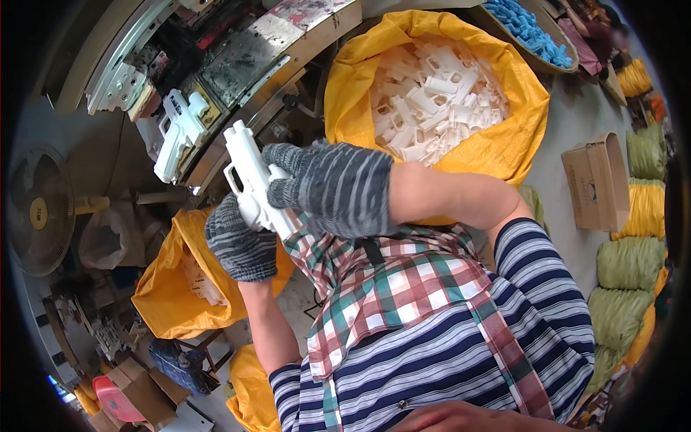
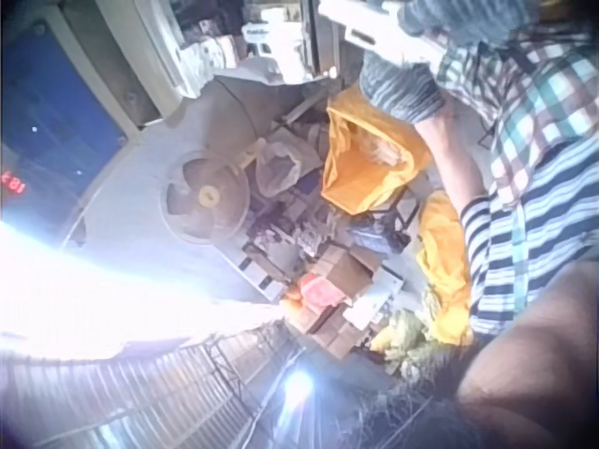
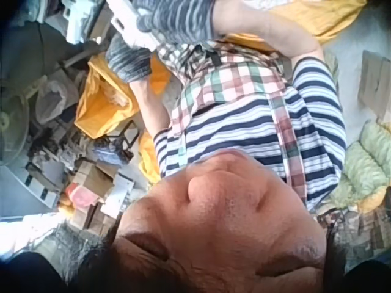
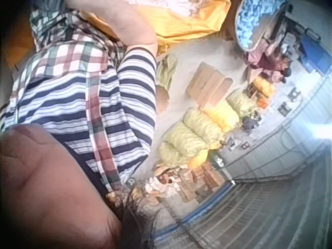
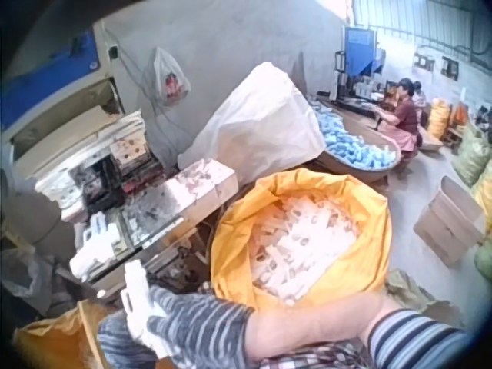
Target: Inspecting white plastic components and sorting them between containers at a workstation.
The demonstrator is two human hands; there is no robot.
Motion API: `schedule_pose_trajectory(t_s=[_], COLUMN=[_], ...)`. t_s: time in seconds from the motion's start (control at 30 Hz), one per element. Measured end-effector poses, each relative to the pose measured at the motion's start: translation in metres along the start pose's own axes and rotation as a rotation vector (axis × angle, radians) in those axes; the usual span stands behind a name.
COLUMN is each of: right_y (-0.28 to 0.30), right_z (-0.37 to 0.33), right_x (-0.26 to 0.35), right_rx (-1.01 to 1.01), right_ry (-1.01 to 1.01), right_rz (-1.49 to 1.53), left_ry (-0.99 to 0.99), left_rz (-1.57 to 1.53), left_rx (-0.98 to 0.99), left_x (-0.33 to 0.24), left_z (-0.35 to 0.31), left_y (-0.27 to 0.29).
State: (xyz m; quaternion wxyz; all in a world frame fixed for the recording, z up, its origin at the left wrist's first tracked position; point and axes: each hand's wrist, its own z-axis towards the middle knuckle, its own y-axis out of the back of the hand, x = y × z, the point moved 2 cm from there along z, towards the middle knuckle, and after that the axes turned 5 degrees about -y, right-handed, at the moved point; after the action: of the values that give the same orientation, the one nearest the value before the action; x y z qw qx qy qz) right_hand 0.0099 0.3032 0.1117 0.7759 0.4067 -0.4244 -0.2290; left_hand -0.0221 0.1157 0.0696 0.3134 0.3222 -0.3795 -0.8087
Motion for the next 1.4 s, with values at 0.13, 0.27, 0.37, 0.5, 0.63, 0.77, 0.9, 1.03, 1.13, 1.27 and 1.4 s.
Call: schedule_pose_trajectory(t_s=[0.13,0.27,0.37,0.5,0.63,0.77,0.9,1.03,1.13,1.27,1.4], right_y=[-0.006,0.027,0.028,0.021,0.027,0.004,-0.027,-0.029,-0.001,0.037,0.062], right_z=[0.022,0.02,0.012,0.023,0.057,0.121,0.165,0.169,0.115,0.003,-0.147], right_x=[-0.025,-0.049,-0.061,-0.056,-0.061,-0.069,-0.093,-0.101,-0.099,-0.162,-0.252], right_rx=[-0.128,-0.294,-0.208,-0.133,-0.083,-0.111,-0.117,-0.237,-0.299,0.091,0.365], right_ry=[0.091,-0.068,-0.111,-0.241,-0.212,0.154,0.267,0.332,0.217,-0.274,-1.152], right_rz=[-0.036,0.191,0.307,0.463,0.373,0.252,0.167,-0.164,-0.031,-0.017,-0.43], left_ry=[-0.122,-0.17,0.13,0.127,-0.067,0.327,0.577,0.656,0.608,0.426,0.431], left_rz=[0.213,0.453,0.221,0.399,0.492,0.441,0.787,0.618,0.502,0.301,0.136], left_rx=[-0.096,-0.334,0.1,0.205,-0.11,-0.272,0.019,0.171,0.244,0.187,0.242], left_x=[0.005,0.04,0.108,0.086,0.071,0.1,0.153,0.144,0.139,0.131,0.123], left_z=[0.016,0.063,0.096,0.101,0.055,-0.032,-0.114,-0.129,-0.113,-0.105,-0.089], left_y=[0.003,0.018,0.017,0.04,0.035,0.078,0.106,0.102,0.074,0.043,0.027])
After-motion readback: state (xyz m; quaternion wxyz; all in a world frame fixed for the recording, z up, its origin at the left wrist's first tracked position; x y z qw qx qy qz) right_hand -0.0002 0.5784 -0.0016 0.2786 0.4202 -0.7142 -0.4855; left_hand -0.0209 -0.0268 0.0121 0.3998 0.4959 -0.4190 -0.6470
